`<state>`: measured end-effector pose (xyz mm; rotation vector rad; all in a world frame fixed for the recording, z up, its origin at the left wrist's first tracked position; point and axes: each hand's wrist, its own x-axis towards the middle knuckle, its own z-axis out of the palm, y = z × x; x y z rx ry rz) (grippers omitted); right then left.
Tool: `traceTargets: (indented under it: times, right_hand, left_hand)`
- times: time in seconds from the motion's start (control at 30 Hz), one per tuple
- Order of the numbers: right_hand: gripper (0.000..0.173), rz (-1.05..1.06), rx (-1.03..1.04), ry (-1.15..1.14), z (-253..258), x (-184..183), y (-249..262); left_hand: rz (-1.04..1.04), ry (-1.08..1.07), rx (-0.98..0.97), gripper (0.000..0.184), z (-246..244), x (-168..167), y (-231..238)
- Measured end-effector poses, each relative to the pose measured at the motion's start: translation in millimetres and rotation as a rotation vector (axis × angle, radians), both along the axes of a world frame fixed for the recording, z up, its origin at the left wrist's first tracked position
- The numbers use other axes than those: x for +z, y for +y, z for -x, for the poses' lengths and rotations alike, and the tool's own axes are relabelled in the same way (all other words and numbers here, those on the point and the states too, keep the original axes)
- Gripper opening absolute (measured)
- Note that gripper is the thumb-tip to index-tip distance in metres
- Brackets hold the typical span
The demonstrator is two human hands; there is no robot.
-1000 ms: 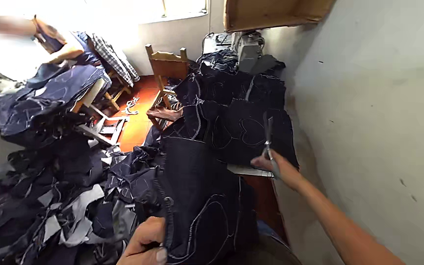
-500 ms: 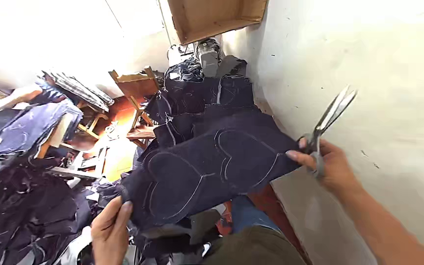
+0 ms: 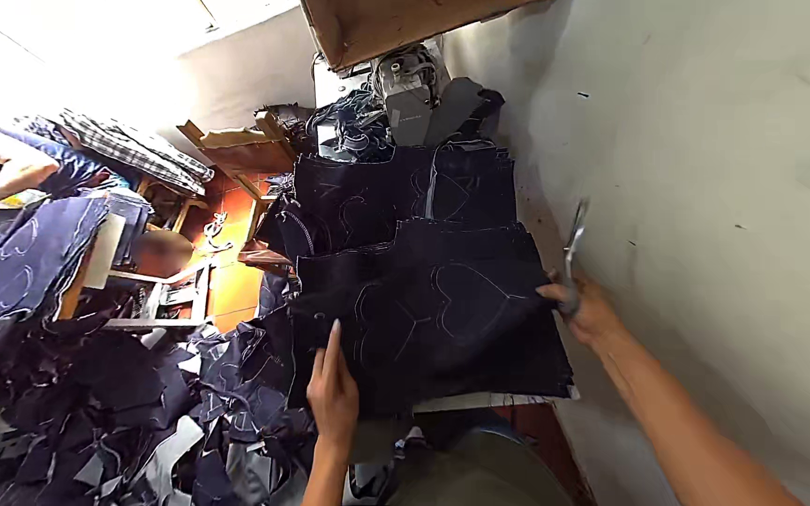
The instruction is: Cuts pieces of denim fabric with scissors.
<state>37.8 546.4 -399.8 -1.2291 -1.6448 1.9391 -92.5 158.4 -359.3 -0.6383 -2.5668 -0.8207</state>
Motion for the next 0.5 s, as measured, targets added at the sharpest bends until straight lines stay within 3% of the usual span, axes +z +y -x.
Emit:
traceTargets:
  times: [0.1, 0.2, 0.27, 0.33, 0.43, 0.5]
  right_hand:
    - [0.036, 0.015, 0.071, 0.398, -5.9, 59.9, 0.7]
    - [0.034, -0.106, 0.064, 0.454, -4.2, 93.9, 14.3]
    - [0.034, -0.207, 0.015, 0.242, -5.6, 75.0, 23.2]
    - [0.033, -0.376, 0.139, -0.136, -8.2, 29.1, 33.0]
    - [0.034, -0.445, 0.259, -0.635, -4.1, -21.1, 29.4]
    - [0.04, -0.55, 0.173, -0.646, -0.2, -15.6, 12.9]
  left_hand:
    - [-0.071, 0.176, -0.034, 0.029, -21.7, 67.9, -12.0]
    - [0.012, 0.228, 0.028, 0.03, -24.3, 101.6, 1.6]
    - [0.106, 0.141, 0.093, 0.036, -13.7, 78.7, 13.3]
    - [0.285, -0.019, 0.138, 0.041, 3.5, 29.3, 16.1]
    - [0.407, -0.196, 0.112, 0.049, 11.4, -25.6, 14.3]
    - [0.4, -0.226, 0.103, 0.056, 12.3, -28.1, 19.9]
